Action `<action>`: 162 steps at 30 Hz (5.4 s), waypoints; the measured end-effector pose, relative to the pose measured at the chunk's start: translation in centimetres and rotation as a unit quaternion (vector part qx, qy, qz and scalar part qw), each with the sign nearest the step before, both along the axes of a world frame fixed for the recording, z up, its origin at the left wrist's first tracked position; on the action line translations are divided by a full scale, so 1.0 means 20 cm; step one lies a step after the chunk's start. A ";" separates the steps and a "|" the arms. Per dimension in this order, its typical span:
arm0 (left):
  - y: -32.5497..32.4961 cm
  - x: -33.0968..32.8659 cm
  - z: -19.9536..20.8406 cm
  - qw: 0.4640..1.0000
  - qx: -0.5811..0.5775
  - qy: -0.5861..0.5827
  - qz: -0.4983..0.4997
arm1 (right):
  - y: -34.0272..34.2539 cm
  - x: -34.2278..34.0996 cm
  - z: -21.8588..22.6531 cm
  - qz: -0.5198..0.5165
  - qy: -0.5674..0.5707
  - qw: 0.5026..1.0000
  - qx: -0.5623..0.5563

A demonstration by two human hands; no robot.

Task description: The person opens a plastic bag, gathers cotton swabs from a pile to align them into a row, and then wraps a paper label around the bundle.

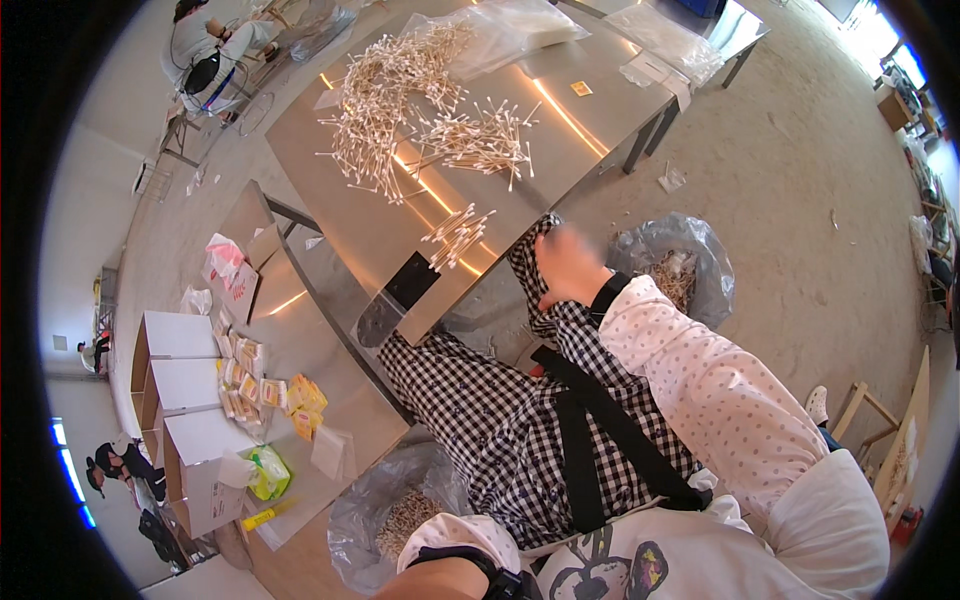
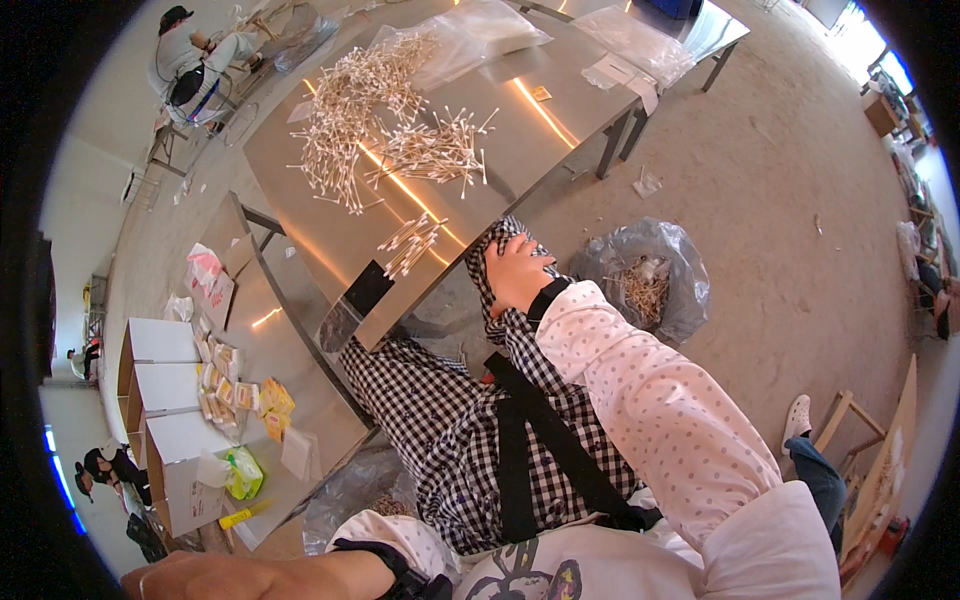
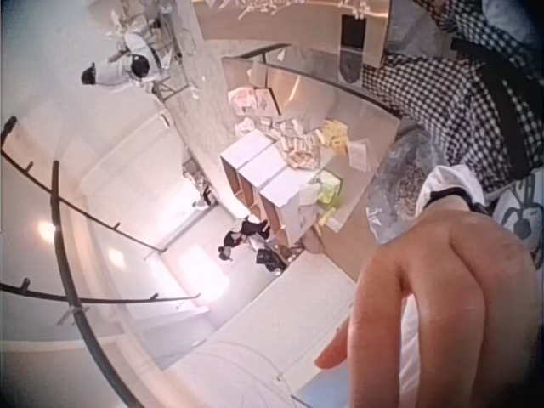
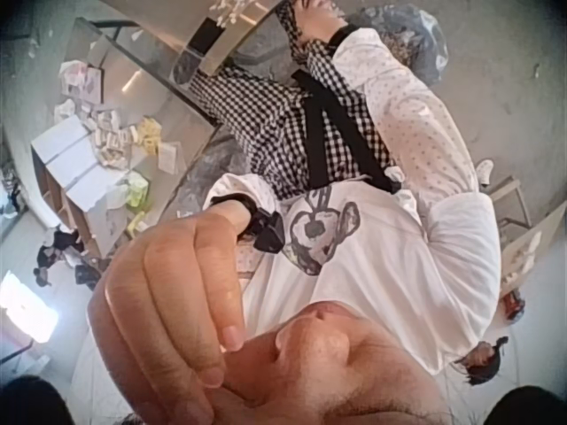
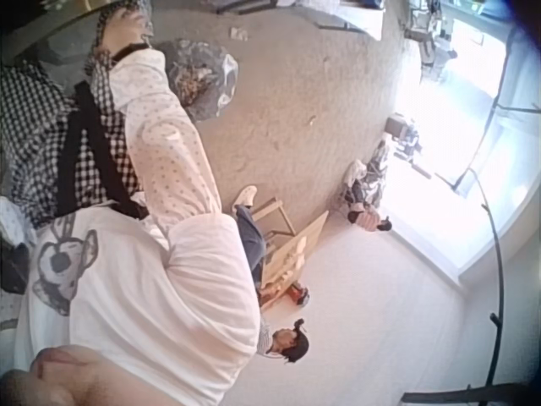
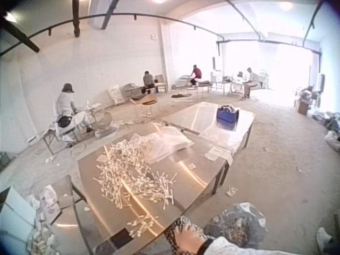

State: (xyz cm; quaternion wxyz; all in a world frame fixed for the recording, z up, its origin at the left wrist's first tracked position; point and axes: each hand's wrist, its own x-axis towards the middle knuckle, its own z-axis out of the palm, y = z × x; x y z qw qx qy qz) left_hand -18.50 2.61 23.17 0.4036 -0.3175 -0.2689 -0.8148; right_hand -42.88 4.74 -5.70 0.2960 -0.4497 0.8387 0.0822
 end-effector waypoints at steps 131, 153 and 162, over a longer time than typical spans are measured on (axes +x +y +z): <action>-0.58 -0.52 -1.47 0.256 -0.556 -0.676 0.410 | -0.42 -0.09 0.02 -0.326 -0.586 0.589 -0.451; -0.60 -0.53 -1.50 0.246 -0.545 -0.684 0.419 | -0.37 -0.04 0.07 -0.020 -0.218 0.905 -0.366; -0.60 -0.53 -1.49 0.245 -0.544 -0.683 0.421 | -0.37 -0.11 0.09 -0.070 -0.325 0.880 -0.338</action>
